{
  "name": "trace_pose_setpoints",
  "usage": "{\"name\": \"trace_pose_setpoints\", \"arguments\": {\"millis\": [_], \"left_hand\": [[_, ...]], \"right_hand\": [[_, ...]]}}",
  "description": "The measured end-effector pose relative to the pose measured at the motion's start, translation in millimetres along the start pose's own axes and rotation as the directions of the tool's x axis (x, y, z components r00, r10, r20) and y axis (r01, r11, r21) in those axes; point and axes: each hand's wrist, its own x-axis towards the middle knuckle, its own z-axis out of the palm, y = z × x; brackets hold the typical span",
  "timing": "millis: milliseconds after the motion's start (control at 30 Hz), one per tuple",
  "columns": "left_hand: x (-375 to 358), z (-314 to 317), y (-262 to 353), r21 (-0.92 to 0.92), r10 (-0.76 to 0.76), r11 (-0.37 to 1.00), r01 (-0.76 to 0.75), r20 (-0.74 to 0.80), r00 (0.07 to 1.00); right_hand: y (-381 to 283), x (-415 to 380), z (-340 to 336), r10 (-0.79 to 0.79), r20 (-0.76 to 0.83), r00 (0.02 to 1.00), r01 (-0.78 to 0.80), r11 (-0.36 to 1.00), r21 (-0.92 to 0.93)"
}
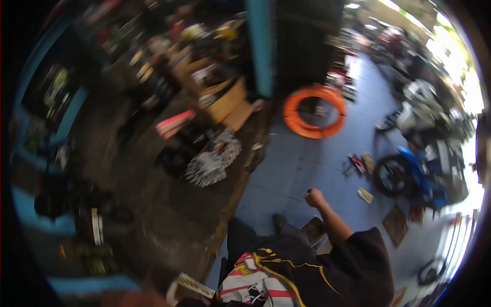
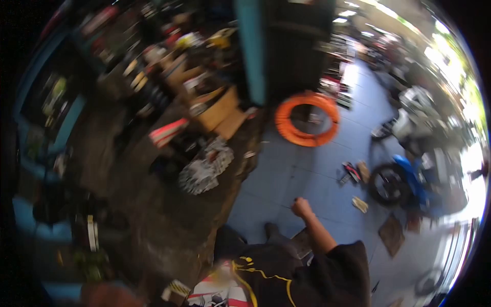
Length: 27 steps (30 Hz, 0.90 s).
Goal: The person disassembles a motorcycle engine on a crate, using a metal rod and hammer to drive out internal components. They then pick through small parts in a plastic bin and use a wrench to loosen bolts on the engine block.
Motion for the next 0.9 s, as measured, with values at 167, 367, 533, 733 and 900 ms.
{"name": "trace_pose_setpoints", "arguments": {"millis": [167, 367, 533, 733, 900], "left_hand": [[-33.8, -1.5, -159.6, -0.161, -0.56, 0.828, 0.538, -0.294, 0.774], [-77.2, 27.3, -330.1, -0.141, -0.752, 0.62, 0.772, -0.386, 0.534], [-138.9, 1.9, -389.5, 0.005, -0.872, 0.469, 0.883, -0.16, 0.463], [-179.0, -89.6, -410.5, 0.061, -0.855, 0.415, 0.908, -0.315, 0.412], [-185.7, -139.1, -424.5, 0.006, -0.733, 0.448, 0.894, -0.569, 0.372]], "right_hand": [[-96.7, 69.2, 8.6, -0.074, 0.098, 0.992, 0.073, 0.997, 0.015], [-237.7, 77.8, 75.0, -0.062, 0.283, 0.957, 0.077, 0.996, -0.041], [-369.5, 61.1, 106.3, -0.146, 0.578, 0.803, 0.116, 0.989, 0.088], [-448.7, 87.9, 95.0, -0.166, 0.568, 0.806, 0.134, 0.986, 0.098], [-403.4, 169.1, 124.0, -0.094, 0.475, 0.875, 0.181, 0.974, -0.139]]}}
